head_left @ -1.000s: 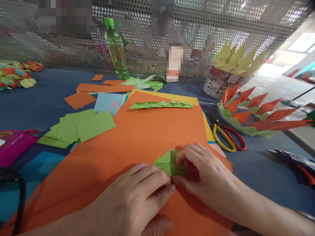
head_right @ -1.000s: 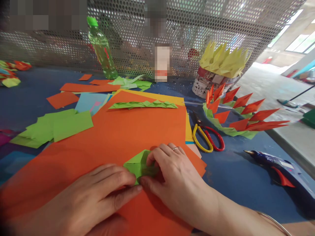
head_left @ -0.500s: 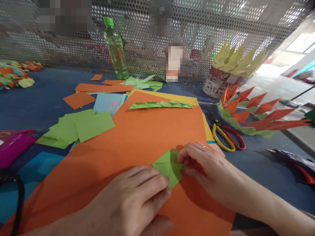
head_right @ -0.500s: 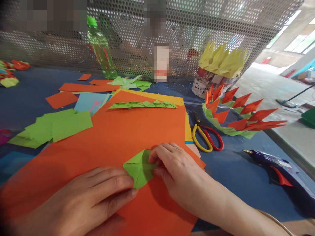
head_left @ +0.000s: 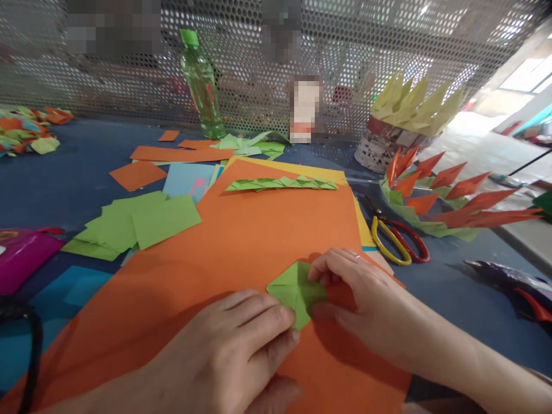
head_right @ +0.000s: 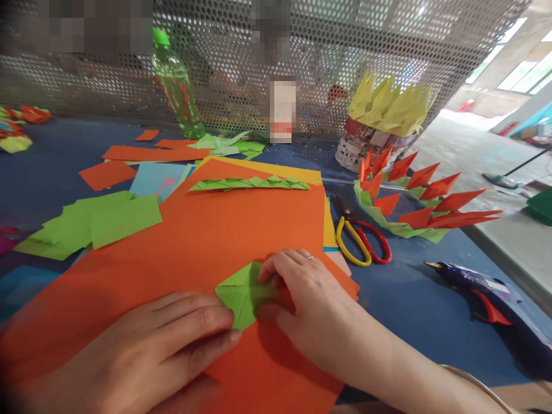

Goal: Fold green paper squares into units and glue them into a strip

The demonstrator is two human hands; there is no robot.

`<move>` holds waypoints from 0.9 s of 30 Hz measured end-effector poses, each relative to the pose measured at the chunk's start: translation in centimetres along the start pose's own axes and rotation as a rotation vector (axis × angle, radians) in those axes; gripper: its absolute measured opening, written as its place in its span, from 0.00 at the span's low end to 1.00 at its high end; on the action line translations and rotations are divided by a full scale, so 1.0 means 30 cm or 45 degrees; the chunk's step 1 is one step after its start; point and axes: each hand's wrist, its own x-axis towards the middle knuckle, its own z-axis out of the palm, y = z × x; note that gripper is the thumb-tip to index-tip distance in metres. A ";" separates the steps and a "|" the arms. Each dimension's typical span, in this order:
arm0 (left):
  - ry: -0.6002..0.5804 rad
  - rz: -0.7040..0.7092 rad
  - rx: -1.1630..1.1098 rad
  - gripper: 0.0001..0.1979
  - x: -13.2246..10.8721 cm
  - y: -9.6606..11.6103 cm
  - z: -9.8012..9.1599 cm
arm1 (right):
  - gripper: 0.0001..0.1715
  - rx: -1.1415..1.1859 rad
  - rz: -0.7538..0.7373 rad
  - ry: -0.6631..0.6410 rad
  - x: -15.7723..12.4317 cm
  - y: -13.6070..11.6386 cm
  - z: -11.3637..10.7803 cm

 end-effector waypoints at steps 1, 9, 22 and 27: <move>-0.009 0.016 -0.007 0.22 -0.001 -0.003 0.002 | 0.17 0.012 -0.017 -0.005 -0.001 0.008 -0.007; 0.045 0.132 -0.039 0.23 0.006 -0.018 0.005 | 0.18 0.225 -0.097 0.044 0.022 0.065 -0.027; 0.109 0.032 0.030 0.24 0.010 -0.003 0.000 | 0.25 0.174 -0.083 0.140 0.009 0.036 -0.018; 0.169 0.083 0.019 0.21 0.029 0.003 -0.025 | 0.35 0.311 -0.326 -0.075 0.026 0.023 -0.051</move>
